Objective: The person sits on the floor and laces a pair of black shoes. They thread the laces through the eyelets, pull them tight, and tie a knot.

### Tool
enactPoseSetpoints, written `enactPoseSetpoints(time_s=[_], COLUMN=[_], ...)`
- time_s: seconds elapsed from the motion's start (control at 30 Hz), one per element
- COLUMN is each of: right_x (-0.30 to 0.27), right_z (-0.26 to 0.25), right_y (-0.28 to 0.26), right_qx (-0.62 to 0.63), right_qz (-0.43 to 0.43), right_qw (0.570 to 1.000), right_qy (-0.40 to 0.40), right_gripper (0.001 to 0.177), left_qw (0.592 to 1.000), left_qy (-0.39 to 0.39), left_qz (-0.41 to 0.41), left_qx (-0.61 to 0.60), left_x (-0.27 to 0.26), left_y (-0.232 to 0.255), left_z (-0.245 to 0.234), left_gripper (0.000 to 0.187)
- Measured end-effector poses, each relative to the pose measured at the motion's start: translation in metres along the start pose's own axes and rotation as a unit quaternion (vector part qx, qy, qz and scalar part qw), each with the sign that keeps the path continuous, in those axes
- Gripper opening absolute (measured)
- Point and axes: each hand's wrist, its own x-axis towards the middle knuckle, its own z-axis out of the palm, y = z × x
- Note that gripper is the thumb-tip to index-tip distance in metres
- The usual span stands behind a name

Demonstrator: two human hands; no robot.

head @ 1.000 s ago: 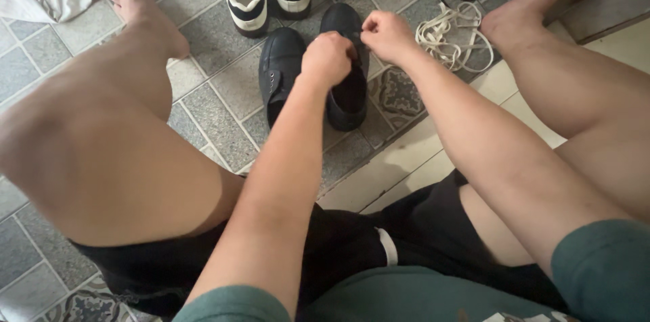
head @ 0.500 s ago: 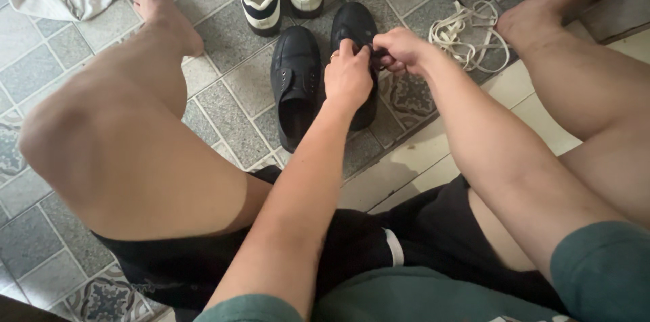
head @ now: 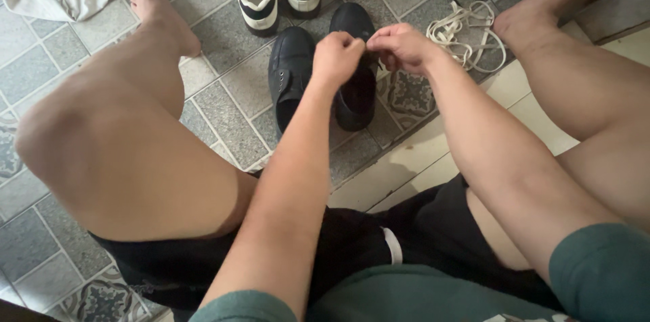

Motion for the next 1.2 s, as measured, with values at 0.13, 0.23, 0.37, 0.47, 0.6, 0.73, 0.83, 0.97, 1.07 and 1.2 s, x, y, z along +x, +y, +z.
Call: enactPoseSetpoints(time_s=[0.13,0.23,0.37,0.47,0.6,0.73,0.83,0.97,1.07,1.2], right_x=[0.005,0.013,0.021,0.023,0.022,0.019,0.012,-0.002,-0.011,-0.012], right_z=[-0.004,-0.009,-0.011,-0.01,-0.013,-0.022,-0.028,-0.031,-0.031,-0.031], right_y=[0.003,0.012,0.018,0.026,0.029,0.032,0.034,0.031,0.029,0.032], right_qx=[-0.082,-0.185,-0.298,-0.313,-0.356,-0.375,-0.402,-0.354,-0.301,-0.271], right_qz=[-0.039,-0.066,-0.177,-0.157,-0.163,-0.152,-0.135,-0.105,-0.063,-0.052], right_qw=[0.996,0.979,0.934,0.931,0.912,0.907,0.897,0.922,0.942,0.952], right_qy=[0.011,0.06,0.087,0.107,0.118,0.116,0.123,0.119,0.137,0.134], right_gripper=[0.014,0.02,0.023,0.023,0.02,0.019,0.02,0.019,0.017,0.019], left_qw=[0.969,0.985,0.989,0.977,0.962,0.956,0.95,0.948,0.944,0.951], left_qy=[-0.069,-0.047,-0.042,0.022,0.029,0.041,0.019,-0.02,-0.049,-0.094], left_qz=[-0.155,-0.151,-0.108,-0.121,-0.188,-0.222,-0.25,-0.25,-0.306,-0.254], left_qx=[-0.18,-0.072,0.09,0.174,0.193,0.185,0.184,0.194,0.111,0.151], left_x=[0.021,0.03,0.03,0.022,0.016,0.011,0.007,0.008,0.009,0.009], left_y=[-0.015,-0.022,-0.019,-0.015,-0.015,-0.02,-0.027,-0.039,-0.044,-0.033], left_z=[-0.025,-0.054,-0.082,-0.089,-0.1,-0.11,-0.114,-0.125,-0.131,-0.137], left_gripper=[0.033,0.044,0.048,0.043,0.043,0.043,0.041,0.037,0.032,0.033])
